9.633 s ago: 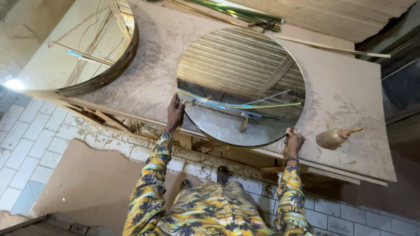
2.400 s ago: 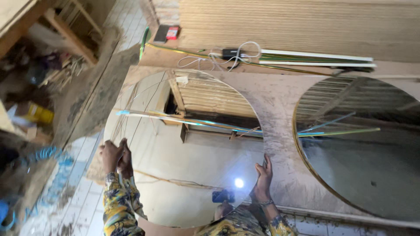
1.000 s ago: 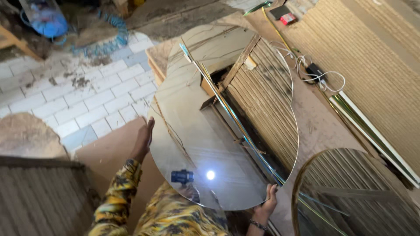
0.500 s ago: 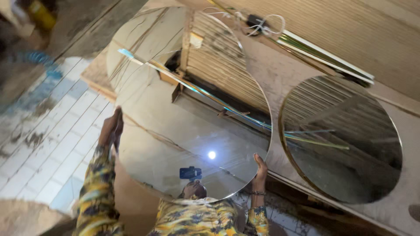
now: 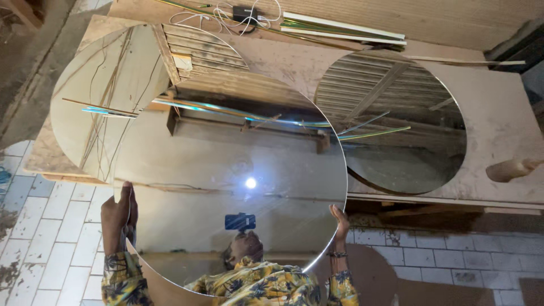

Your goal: The person holds a wooden mallet and taps along the edges of round mirror frames resting on a workbench, repositioning the round mirrors and leaning over them to check the edges between taps. They work on one mirror, then move to another round mirror on the bench and continue tapping its frame edge.

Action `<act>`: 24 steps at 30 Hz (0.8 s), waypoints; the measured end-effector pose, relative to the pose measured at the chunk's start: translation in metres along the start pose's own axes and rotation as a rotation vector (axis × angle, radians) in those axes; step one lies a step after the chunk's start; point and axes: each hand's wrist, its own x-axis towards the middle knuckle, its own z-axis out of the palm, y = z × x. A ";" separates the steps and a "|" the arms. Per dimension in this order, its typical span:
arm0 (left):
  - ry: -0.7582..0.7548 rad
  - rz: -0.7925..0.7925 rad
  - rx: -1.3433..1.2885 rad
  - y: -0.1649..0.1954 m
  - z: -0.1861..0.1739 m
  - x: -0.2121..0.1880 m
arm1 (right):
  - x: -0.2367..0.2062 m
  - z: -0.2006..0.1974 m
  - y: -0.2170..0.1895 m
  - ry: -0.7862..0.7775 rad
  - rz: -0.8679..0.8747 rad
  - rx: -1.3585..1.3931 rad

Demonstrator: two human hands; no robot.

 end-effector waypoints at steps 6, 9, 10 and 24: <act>-0.009 0.108 -0.107 0.098 0.067 -0.060 | 0.026 -0.090 -0.063 0.087 -0.068 0.036; -0.048 0.141 -0.114 0.144 0.121 -0.110 | 0.046 -0.151 -0.109 0.123 -0.113 0.036; -0.049 0.176 -0.151 0.157 0.141 -0.127 | 0.051 -0.172 -0.124 0.133 -0.128 0.036; -0.253 0.178 -0.140 0.242 0.319 -0.208 | 0.049 -0.309 -0.213 0.248 -0.075 0.123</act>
